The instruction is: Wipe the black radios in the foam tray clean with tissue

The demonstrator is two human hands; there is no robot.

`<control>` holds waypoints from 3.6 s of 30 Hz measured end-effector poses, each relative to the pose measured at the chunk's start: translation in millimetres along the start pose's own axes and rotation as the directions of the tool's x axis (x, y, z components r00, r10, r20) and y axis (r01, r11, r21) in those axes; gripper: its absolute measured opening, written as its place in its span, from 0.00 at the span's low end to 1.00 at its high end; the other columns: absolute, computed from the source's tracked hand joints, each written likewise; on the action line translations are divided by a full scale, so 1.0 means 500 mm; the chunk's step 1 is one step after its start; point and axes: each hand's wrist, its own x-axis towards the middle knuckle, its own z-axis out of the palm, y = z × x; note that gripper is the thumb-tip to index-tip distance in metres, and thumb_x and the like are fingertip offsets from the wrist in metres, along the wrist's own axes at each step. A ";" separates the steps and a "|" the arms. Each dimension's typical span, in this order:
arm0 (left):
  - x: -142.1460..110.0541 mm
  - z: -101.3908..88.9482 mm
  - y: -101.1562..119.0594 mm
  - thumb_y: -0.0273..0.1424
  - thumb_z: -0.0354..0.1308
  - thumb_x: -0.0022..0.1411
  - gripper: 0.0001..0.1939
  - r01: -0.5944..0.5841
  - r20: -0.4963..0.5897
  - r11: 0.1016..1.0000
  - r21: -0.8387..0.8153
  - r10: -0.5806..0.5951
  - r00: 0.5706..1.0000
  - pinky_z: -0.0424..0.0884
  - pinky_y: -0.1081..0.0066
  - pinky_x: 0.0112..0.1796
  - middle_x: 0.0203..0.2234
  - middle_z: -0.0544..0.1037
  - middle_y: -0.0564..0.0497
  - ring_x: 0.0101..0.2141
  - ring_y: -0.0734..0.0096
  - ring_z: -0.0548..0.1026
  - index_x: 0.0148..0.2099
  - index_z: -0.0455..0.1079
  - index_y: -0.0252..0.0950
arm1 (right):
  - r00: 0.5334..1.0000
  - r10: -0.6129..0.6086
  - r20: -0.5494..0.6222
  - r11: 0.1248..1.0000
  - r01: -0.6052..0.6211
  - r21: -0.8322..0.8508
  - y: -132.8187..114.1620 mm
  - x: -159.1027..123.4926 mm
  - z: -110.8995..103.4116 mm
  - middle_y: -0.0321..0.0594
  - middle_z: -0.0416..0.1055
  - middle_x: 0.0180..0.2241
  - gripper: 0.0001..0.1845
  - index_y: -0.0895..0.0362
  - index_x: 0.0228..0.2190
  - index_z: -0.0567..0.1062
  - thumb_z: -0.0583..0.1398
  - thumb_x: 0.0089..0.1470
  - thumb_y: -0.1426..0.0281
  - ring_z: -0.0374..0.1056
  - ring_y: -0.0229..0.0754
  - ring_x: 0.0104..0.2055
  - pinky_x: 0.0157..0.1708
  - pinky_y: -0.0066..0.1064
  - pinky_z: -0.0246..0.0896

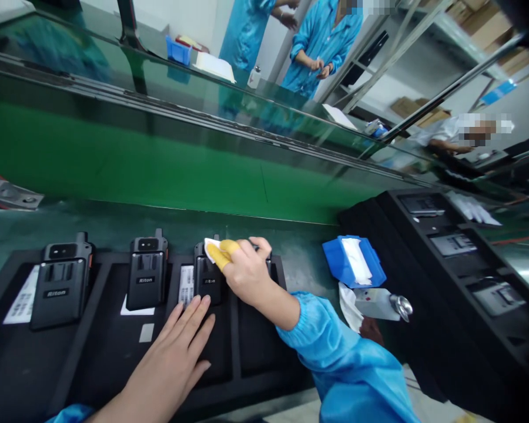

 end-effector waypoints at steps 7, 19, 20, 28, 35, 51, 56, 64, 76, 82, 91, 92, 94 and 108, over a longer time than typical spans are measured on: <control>-0.003 -0.001 -0.002 0.34 0.46 0.63 0.20 0.004 0.030 1.000 -0.019 -0.004 1.000 0.50 0.61 0.61 0.57 0.66 0.42 0.57 0.60 0.63 0.53 0.69 0.33 | 0.999 0.039 0.036 0.999 -0.038 -0.033 -0.020 0.002 0.010 0.36 0.66 0.30 0.11 0.56 0.24 0.75 0.58 0.56 0.74 0.54 0.37 0.38 0.50 0.41 0.35; -0.002 0.001 0.000 0.35 0.43 0.65 0.20 0.016 0.006 1.000 -0.002 -0.016 1.000 0.46 0.62 0.61 0.56 0.67 0.42 0.57 0.61 0.63 0.51 0.70 0.34 | 0.991 -0.071 0.116 0.996 0.065 0.053 0.027 -0.020 -0.011 0.34 0.69 0.35 0.09 0.50 0.33 0.77 0.57 0.58 0.74 0.56 0.36 0.40 0.51 0.40 0.33; -0.002 0.002 0.000 0.35 0.43 0.64 0.20 0.009 0.011 1.000 0.004 -0.009 1.000 0.48 0.62 0.61 0.56 0.67 0.42 0.57 0.61 0.64 0.52 0.70 0.34 | 0.987 -0.096 0.126 0.994 0.089 0.062 0.031 -0.019 -0.011 0.33 0.69 0.35 0.10 0.50 0.33 0.77 0.57 0.58 0.74 0.56 0.36 0.40 0.51 0.40 0.33; -0.002 0.001 0.000 0.37 0.38 0.67 0.23 0.021 0.035 1.000 0.003 -0.021 0.999 0.61 0.60 0.53 0.56 0.68 0.42 0.56 0.59 0.65 0.51 0.70 0.35 | 0.977 -0.185 0.109 0.982 0.179 0.062 0.047 -0.004 -0.014 0.33 0.70 0.36 0.11 0.50 0.40 0.75 0.54 0.61 0.73 0.57 0.35 0.40 0.52 0.42 0.33; 0.003 -0.003 -0.001 0.34 0.39 0.66 0.22 -0.004 0.022 1.000 0.020 0.004 1.000 0.64 0.59 0.51 0.55 0.68 0.42 0.54 0.58 0.67 0.50 0.71 0.35 | 0.975 -0.210 0.068 0.977 0.206 0.054 0.050 0.001 -0.017 0.33 0.70 0.35 0.11 0.51 0.38 0.76 0.53 0.62 0.74 0.57 0.35 0.38 0.52 0.42 0.34; 0.000 0.002 0.000 0.34 0.45 0.63 0.19 -0.001 0.012 1.000 0.003 0.001 1.000 0.54 0.61 0.59 0.57 0.67 0.43 0.56 0.61 0.64 0.52 0.69 0.35 | 0.989 -0.043 0.142 0.998 0.036 0.051 -0.005 0.017 0.005 0.35 0.68 0.36 0.07 0.51 0.34 0.76 0.57 0.59 0.70 0.57 0.36 0.40 0.52 0.41 0.32; 0.004 -0.008 -0.004 0.33 0.46 0.62 0.19 -0.030 0.026 0.999 0.019 0.029 0.999 0.59 0.61 0.57 0.56 0.68 0.42 0.56 0.60 0.65 0.51 0.69 0.34 | 0.989 -0.001 0.151 0.999 -0.006 0.045 -0.011 0.001 0.015 0.36 0.66 0.34 0.07 0.54 0.29 0.75 0.58 0.57 0.73 0.56 0.38 0.41 0.51 0.41 0.32; -0.005 -0.004 -0.005 0.34 0.48 0.62 0.19 -0.015 0.047 1.000 -0.026 0.016 0.999 0.57 0.61 0.58 0.57 0.66 0.42 0.57 0.60 0.64 0.53 0.69 0.35 | 0.996 0.048 0.075 0.994 -0.040 -0.099 -0.013 -0.032 0.003 0.37 0.65 0.29 0.12 0.57 0.20 0.73 0.56 0.53 0.77 0.54 0.37 0.37 0.50 0.40 0.36; -0.010 0.003 -0.004 0.36 0.51 0.61 0.20 -0.005 0.018 1.000 -0.029 0.005 1.000 0.58 0.60 0.58 0.58 0.65 0.41 0.58 0.59 0.63 0.52 0.69 0.34 | 0.975 0.213 0.063 0.974 -0.207 -0.089 -0.014 -0.024 0.000 0.38 0.63 0.29 0.11 0.57 0.22 0.75 0.55 0.50 0.80 0.54 0.38 0.35 0.46 0.40 0.37; -0.018 0.012 -0.002 0.37 0.53 0.60 0.20 0.018 0.027 0.998 -0.057 -0.016 0.999 0.57 0.59 0.59 0.58 0.64 0.40 0.58 0.58 0.62 0.52 0.69 0.34 | 0.987 0.073 0.140 0.997 -0.072 -0.011 -0.031 0.010 0.009 0.37 0.65 0.35 0.08 0.52 0.31 0.77 0.57 0.57 0.73 0.56 0.37 0.38 0.48 0.40 0.35; -0.014 0.004 -0.008 0.36 0.52 0.60 0.20 -0.011 0.055 0.999 -0.046 0.014 0.998 0.63 0.58 0.56 0.59 0.63 0.39 0.58 0.56 0.63 0.53 0.68 0.34 | 0.977 0.159 0.143 0.986 -0.149 -0.075 -0.004 -0.023 0.013 0.37 0.63 0.30 0.10 0.57 0.23 0.74 0.58 0.53 0.77 0.54 0.38 0.37 0.48 0.40 0.34; -0.014 0.005 -0.008 0.36 0.52 0.60 0.20 -0.004 0.064 0.998 -0.056 0.007 0.998 0.62 0.58 0.56 0.60 0.63 0.40 0.58 0.57 0.63 0.53 0.68 0.34 | 0.971 0.182 0.156 0.982 -0.172 -0.080 0.003 -0.032 0.009 0.37 0.63 0.30 0.10 0.57 0.22 0.74 0.58 0.52 0.78 0.53 0.38 0.36 0.48 0.40 0.35; -0.015 0.005 -0.006 0.36 0.52 0.61 0.20 0.008 0.075 0.997 -0.072 -0.002 0.997 0.61 0.58 0.57 0.60 0.62 0.40 0.59 0.57 0.62 0.54 0.68 0.34 | 0.963 0.222 0.152 0.973 -0.210 -0.094 0.009 -0.050 -0.002 0.37 0.62 0.30 0.10 0.57 0.22 0.74 0.58 0.51 0.79 0.54 0.38 0.36 0.47 0.40 0.35; -0.014 -0.001 0.002 0.33 0.43 0.65 0.21 -0.017 0.058 1.000 -0.021 0.018 0.998 0.65 0.57 0.54 0.56 0.67 0.37 0.57 0.55 0.65 0.52 0.69 0.28 | 0.993 -0.031 0.109 0.999 0.027 0.038 -0.087 -0.087 -0.044 0.37 0.67 0.35 0.08 0.56 0.27 0.74 0.57 0.55 0.75 0.55 0.38 0.39 0.50 0.41 0.37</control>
